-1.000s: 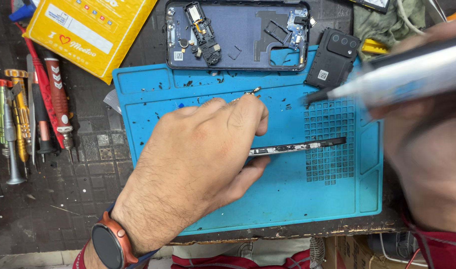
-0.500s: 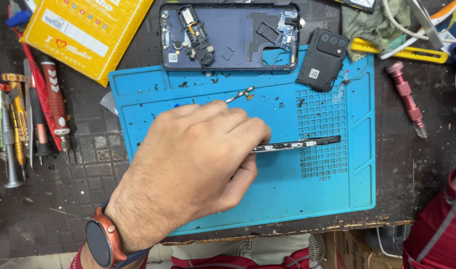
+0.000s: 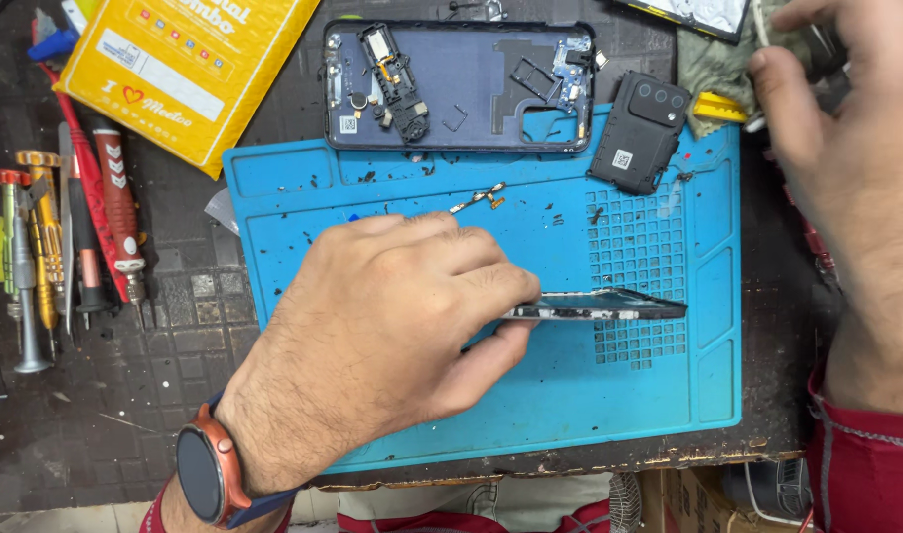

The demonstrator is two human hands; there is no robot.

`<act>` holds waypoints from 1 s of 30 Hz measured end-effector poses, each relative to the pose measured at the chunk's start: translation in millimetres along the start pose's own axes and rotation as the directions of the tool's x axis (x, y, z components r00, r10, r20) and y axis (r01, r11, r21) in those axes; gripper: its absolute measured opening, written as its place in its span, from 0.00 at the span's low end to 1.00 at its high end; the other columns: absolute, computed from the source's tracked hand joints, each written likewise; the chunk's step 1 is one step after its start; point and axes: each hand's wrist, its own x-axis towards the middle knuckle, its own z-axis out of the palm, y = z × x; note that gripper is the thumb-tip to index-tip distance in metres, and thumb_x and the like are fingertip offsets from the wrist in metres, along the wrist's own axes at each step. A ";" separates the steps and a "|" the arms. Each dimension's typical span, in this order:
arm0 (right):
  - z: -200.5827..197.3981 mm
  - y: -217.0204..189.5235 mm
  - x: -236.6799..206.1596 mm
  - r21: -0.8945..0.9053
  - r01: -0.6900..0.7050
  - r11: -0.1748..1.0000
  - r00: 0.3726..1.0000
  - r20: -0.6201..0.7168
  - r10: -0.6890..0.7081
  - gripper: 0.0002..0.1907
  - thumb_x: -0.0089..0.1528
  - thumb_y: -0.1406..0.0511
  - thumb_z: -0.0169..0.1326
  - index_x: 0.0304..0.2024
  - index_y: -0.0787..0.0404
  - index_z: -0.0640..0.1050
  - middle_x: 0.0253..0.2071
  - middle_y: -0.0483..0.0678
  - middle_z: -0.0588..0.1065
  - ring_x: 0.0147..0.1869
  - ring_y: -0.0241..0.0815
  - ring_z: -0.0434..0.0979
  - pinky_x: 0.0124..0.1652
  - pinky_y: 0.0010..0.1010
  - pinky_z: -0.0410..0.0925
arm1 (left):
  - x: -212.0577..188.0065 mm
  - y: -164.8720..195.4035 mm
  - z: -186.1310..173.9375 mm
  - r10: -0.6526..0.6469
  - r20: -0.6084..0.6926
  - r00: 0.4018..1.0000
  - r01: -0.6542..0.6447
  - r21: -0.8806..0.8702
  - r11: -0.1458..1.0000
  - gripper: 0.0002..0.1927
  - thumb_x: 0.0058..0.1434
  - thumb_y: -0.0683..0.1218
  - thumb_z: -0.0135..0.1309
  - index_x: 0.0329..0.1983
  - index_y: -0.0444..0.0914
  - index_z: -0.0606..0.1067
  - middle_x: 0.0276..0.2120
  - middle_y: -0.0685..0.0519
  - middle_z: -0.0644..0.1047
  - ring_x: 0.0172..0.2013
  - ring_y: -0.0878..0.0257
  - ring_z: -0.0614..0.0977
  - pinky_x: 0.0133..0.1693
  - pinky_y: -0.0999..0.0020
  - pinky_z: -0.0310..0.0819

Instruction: The person uses tweezers to pick debris out of a disassembled phone frame, then peels old adhesive residue from the frame edges by hand. They apply adhesive from a glue tube along the frame edge and press the frame assembly together, working on a blue silicone mat on the repair bench.

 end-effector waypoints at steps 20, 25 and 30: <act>9.5 28.0 -7.4 -0.167 -0.028 0.986 0.996 -0.089 0.013 0.06 0.75 0.71 0.49 0.50 0.70 0.74 0.42 0.54 0.77 0.46 0.44 0.82 0.43 0.30 0.74 | 2.4 -4.0 -2.8 -0.054 0.028 0.998 0.055 -0.066 0.996 0.10 0.52 0.43 0.59 0.37 0.41 0.75 0.28 0.55 0.77 0.34 0.55 0.81 0.33 0.59 0.73; 6.4 15.8 -8.5 -0.227 -0.007 0.974 0.993 -0.115 -0.020 0.05 0.76 0.71 0.51 0.47 0.70 0.75 0.42 0.55 0.78 0.46 0.45 0.82 0.46 0.33 0.75 | 1.6 -3.2 -6.8 -0.001 0.020 1.000 0.002 -0.072 0.997 0.10 0.52 0.43 0.60 0.38 0.41 0.75 0.28 0.55 0.77 0.35 0.55 0.81 0.36 0.59 0.73; 0.7 1.4 -12.3 -0.196 -0.040 0.980 0.985 -0.172 0.006 0.05 0.77 0.71 0.50 0.52 0.68 0.74 0.43 0.52 0.76 0.44 0.41 0.79 0.45 0.29 0.71 | 0.1 -3.0 -10.3 0.011 -0.006 1.000 -0.011 -0.122 0.992 0.11 0.52 0.43 0.59 0.39 0.42 0.76 0.31 0.56 0.78 0.36 0.56 0.81 0.38 0.60 0.73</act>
